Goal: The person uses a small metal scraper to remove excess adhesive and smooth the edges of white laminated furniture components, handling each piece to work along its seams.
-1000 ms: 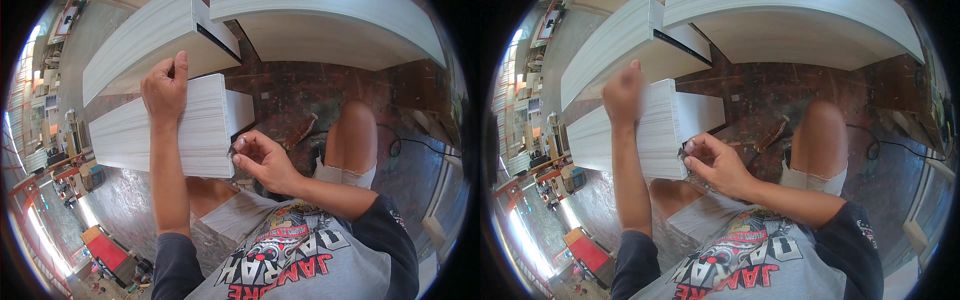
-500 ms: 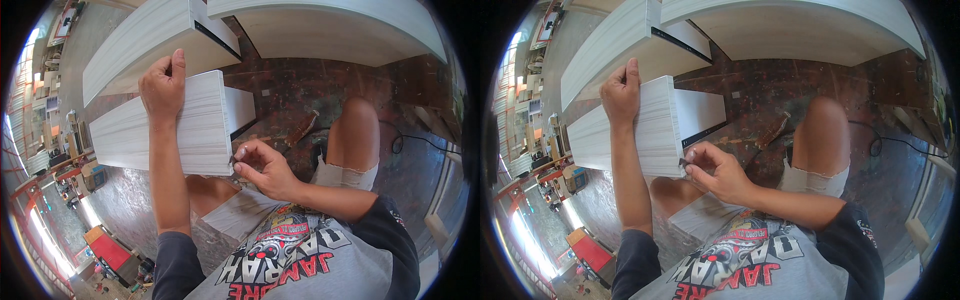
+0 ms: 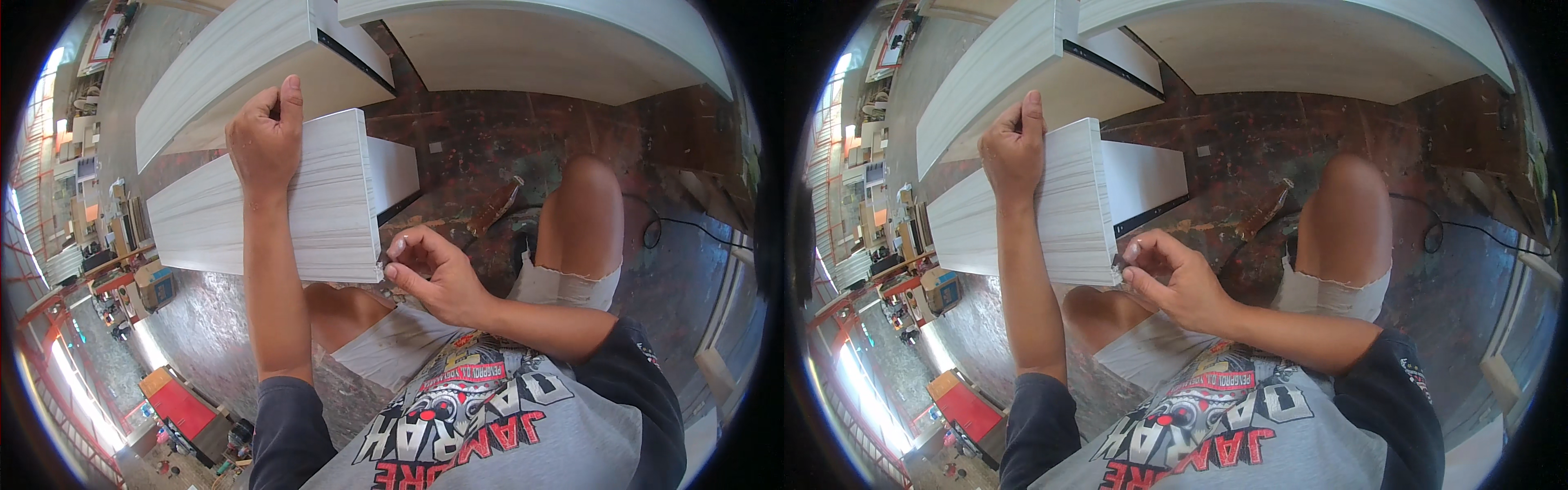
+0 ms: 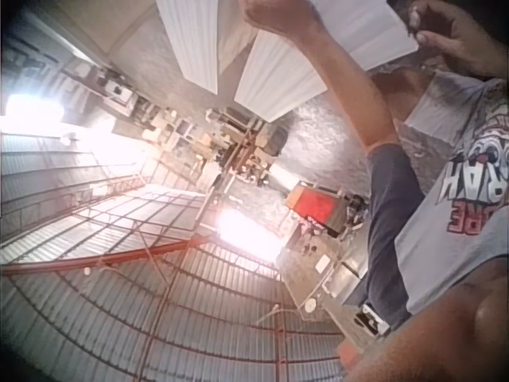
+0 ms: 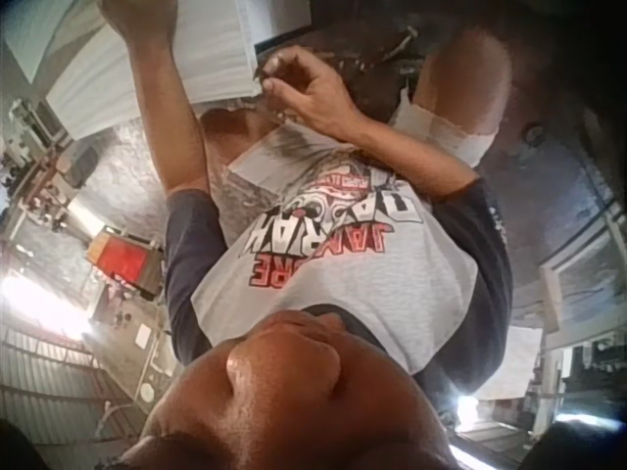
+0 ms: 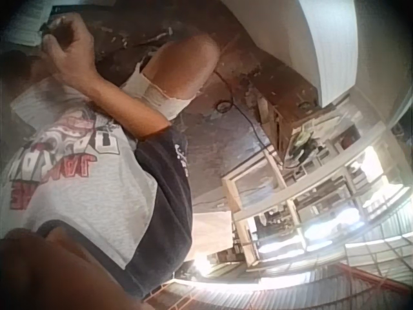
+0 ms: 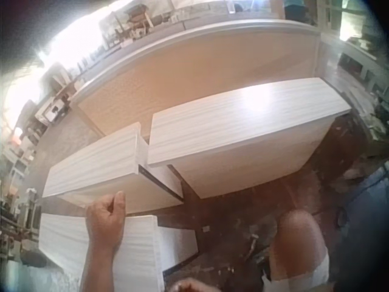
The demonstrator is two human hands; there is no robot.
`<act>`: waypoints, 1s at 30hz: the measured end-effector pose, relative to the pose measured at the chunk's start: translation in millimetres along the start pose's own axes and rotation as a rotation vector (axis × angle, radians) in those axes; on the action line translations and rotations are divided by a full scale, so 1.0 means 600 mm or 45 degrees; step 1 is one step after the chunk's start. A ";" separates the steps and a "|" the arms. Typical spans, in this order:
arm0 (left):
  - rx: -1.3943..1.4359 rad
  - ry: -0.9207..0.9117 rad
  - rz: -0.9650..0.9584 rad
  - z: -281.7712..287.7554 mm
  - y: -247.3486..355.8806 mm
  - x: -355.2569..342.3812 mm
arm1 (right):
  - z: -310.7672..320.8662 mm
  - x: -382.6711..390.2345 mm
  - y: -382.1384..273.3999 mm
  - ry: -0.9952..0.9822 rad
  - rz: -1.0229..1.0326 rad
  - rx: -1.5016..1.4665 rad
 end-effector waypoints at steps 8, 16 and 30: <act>-0.038 -0.037 0.029 0.003 0.002 0.001 | 0.002 0.003 0.005 0.017 -0.049 -0.119; -0.014 -0.037 0.043 0.003 -0.001 0.001 | 0.001 0.010 0.004 -0.109 -0.041 0.045; -0.058 -0.032 0.009 0.004 -0.006 -0.001 | 0.002 0.010 0.005 -0.081 -0.051 0.003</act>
Point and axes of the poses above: each hand's wrist, its own x-axis away from the middle knuckle, its own z-axis out of the back of the hand, y = z × x, the point moved 2 cm from there along -x, towards the middle knuckle, and after that the axes turned 11 degrees about z, right-handed, at the moved point
